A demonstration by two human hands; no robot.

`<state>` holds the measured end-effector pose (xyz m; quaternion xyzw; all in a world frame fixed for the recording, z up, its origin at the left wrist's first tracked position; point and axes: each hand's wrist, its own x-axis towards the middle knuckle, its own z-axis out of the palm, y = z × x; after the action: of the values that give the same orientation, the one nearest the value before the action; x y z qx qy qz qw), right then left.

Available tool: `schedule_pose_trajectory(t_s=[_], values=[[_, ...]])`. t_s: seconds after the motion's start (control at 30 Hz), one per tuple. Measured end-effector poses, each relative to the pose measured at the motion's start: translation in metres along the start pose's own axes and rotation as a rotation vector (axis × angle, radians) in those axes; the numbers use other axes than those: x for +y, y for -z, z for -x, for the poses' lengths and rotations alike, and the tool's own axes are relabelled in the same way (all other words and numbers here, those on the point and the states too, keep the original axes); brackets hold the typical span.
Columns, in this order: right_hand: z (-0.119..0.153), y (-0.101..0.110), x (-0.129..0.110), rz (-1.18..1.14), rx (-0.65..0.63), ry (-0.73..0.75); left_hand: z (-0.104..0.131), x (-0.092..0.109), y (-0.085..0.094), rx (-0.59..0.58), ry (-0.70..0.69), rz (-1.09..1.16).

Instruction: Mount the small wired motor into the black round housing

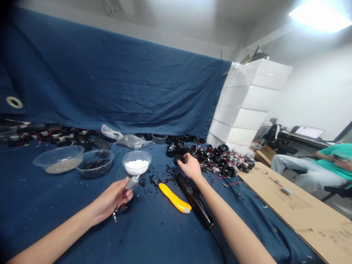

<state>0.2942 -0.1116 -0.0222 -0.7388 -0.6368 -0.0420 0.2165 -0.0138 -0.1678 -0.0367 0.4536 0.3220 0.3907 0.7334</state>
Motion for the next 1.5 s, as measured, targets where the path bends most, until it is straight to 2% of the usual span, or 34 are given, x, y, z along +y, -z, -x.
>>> schedule_pose_trajectory(t_s=[0.1,0.17,0.27,0.33,0.47,0.6,0.83,1.2,1.5], values=[[0.03,0.008,-0.037,-0.077,-0.034,0.119,-0.002,0.001,0.003,0.036,0.05,0.152],[0.056,0.005,-0.062,-0.1,-0.08,0.206,-0.003,0.002,0.005,0.048,0.064,0.181],[0.087,-0.009,-0.09,-0.124,-0.134,0.304,-0.003,0.002,0.006,0.037,0.024,0.134],[0.098,-0.021,-0.098,-0.145,-0.136,0.346,-0.003,0.002,0.007,0.015,-0.011,0.05],[0.104,-0.036,-0.099,-0.212,-0.128,0.426,-0.007,0.0,0.009,0.068,-0.139,-0.245],[0.106,-0.04,-0.096,-0.304,-0.107,0.441,-0.01,-0.003,0.012,0.139,-0.274,-0.591],[0.107,-0.038,-0.098,-0.44,-0.026,0.44,-0.003,-0.007,0.009,0.12,-0.445,-1.0],[0.107,-0.041,-0.095,-0.534,0.005,0.494,-0.003,-0.009,0.009,0.087,-0.555,-1.226],[0.109,-0.04,-0.096,-0.657,0.011,0.561,-0.002,-0.011,0.011,0.115,-0.536,-1.325]])
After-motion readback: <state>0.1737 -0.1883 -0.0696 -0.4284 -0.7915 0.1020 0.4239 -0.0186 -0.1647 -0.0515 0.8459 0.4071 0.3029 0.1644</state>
